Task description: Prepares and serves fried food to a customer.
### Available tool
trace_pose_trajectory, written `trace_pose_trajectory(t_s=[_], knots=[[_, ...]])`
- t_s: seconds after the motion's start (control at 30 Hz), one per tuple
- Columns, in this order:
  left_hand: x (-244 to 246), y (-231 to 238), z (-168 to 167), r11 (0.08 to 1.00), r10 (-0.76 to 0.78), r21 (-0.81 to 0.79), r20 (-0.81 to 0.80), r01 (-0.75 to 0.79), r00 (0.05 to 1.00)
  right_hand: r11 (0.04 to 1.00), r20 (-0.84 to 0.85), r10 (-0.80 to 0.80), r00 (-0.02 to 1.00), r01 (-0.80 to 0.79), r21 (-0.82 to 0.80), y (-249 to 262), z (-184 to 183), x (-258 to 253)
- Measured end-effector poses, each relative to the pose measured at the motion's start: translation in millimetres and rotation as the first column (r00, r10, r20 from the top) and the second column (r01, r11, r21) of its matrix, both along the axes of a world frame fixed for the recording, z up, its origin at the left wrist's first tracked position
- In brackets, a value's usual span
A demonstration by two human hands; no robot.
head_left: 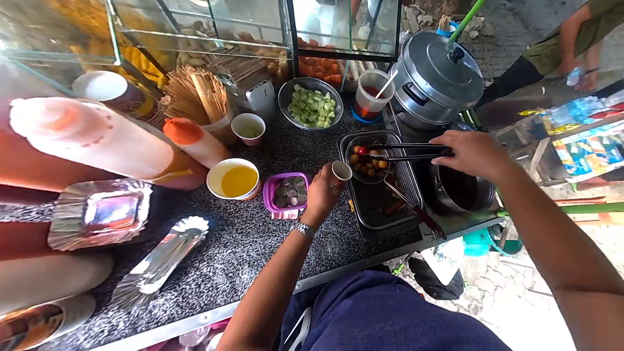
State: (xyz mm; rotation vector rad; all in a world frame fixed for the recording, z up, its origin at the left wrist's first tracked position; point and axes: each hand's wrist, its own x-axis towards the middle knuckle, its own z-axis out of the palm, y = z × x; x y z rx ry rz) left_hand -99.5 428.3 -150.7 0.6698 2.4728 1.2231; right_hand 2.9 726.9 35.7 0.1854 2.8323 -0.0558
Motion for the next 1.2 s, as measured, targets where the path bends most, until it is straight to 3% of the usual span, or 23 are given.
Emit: trace_pose_trajectory(t_s=[0.1,0.2,0.33,0.5,0.83,1.03,1.2], knots=[[2.2,1.9,1.7,0.999,-0.013,0.046,0.005,0.013,1.0,0.993,-0.034,0.076,0.997,-0.078,-0.094,-7.0,17.5,12.8],[7.3,0.5,5.1,0.995,-0.014,0.104,0.025,0.012,1.0,0.998,-0.01,0.061,0.998,-0.062,-0.031,-17.2,16.9,12.3],[8.2,1.0,2.0,0.996,0.001,0.086,0.052,-0.005,0.999,0.992,0.095,-0.052,0.994,0.041,0.119,-21.8,-20.4,-6.7],[12.1,-3.2,-1.2,0.998,-0.003,0.062,0.041,0.001,0.999,0.988,0.128,-0.022,0.992,0.002,0.153,-29.4,-52.8,-18.4],[16.7,-2.6,1.7,1.0,0.001,0.012,0.023,-0.002,1.0,0.991,0.062,-0.04,0.997,0.031,0.129,-16.5,-36.2,3.1],[19.6,-2.8,6.9,1.0,0.009,0.005,0.029,-0.009,1.0,0.962,0.01,0.139,0.99,-0.137,0.235,-31.5,-56.6,-7.7],[19.8,-5.1,11.1,1.0,0.004,-0.009,0.046,-0.004,0.999,0.981,-0.083,0.134,0.988,-0.12,0.154,-20.3,-31.2,11.8]])
